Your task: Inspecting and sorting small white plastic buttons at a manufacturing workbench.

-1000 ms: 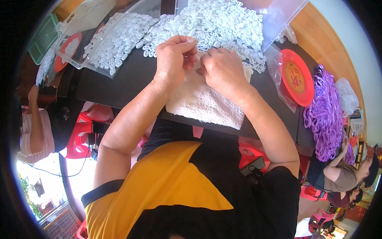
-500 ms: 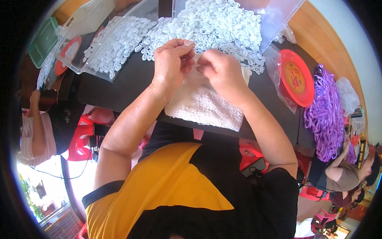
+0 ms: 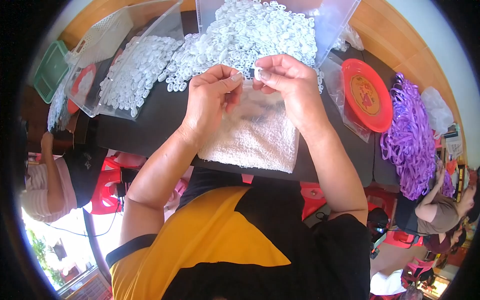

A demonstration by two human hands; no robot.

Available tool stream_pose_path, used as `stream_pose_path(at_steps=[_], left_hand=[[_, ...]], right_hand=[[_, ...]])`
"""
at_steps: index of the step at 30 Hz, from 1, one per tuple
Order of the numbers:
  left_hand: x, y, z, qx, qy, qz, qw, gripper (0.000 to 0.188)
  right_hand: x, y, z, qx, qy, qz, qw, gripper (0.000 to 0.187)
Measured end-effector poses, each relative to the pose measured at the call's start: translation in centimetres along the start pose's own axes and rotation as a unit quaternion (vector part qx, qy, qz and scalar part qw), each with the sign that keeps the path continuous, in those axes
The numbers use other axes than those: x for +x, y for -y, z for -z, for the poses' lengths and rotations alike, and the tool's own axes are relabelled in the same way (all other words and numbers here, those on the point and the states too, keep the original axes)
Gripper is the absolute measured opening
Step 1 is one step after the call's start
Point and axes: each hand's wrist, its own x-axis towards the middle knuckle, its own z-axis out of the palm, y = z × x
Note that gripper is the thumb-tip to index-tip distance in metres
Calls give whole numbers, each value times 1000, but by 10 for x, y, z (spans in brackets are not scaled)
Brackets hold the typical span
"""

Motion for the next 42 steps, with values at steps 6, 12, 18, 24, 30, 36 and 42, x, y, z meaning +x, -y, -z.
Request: stream_pose_path(at_steps=[6, 12, 18, 24, 30, 36, 42], left_hand=[[-1, -1, 1, -10, 2, -2, 1000, 10], [3, 1, 5, -65, -40, -12, 997, 9], [2, 2, -3, -226, -23, 18, 974, 9], [3, 4, 2, -245, 12, 43, 968, 12], [3, 3, 3, -196, 8, 34, 980, 14], [-1, 3, -2, -165, -15, -2, 986, 12], [-1, 5, -4, -80, -6, -44, 996, 15]], right_hand=[[0, 3, -3, -35, -5, 27, 999, 18], [-12, -2, -28, -40, -3, 43, 998, 16], [-17, -33, -51, -82, 19, 113, 990, 16], [-15, -40, -54, -156, 1, 179, 971, 13], [-18, -33, -50, -280, 31, 175, 943, 12], [-21, -21, -47, -251, 50, 181, 950, 13], [-15, 5, -18, -196, -62, 175, 963, 8]])
